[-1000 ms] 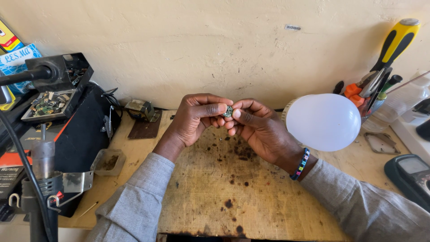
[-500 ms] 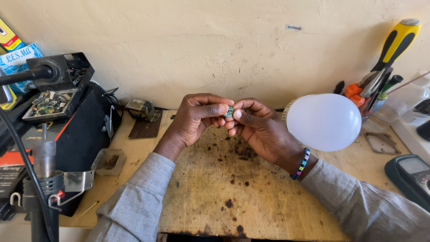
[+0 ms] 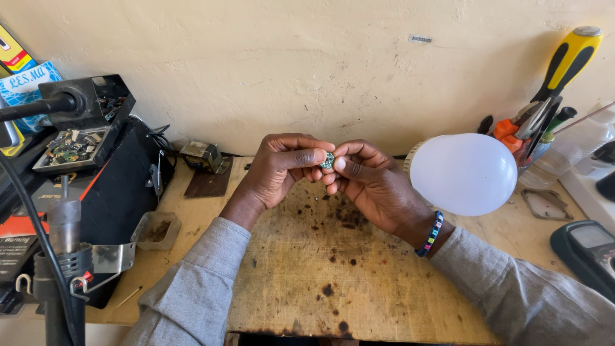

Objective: Soldering a component onto a small circuit board at an electronics repair bench.

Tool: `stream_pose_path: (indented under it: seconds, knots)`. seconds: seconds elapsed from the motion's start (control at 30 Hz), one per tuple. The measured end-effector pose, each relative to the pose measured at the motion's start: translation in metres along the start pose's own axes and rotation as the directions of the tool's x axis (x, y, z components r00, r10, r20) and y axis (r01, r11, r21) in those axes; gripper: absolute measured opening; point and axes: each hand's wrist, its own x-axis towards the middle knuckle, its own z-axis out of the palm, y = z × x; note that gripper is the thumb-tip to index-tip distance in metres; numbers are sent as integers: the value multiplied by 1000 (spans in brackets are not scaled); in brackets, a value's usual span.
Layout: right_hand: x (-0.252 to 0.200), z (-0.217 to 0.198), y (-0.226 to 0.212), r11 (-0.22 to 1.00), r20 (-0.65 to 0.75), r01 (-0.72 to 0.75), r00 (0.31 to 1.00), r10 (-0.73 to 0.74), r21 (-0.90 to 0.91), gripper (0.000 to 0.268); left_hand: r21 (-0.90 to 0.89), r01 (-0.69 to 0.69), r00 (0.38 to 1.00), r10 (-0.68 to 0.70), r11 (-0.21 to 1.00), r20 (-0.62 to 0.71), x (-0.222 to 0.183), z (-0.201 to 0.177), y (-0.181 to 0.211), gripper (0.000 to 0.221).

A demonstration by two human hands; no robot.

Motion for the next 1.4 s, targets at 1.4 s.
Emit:
stream_pose_path:
  seconds: [1.4]
  knots:
    - [123,218,90,180,678,725,687,-263,-665,51,637,324,896,-10,699,-444,30,-17,21,26]
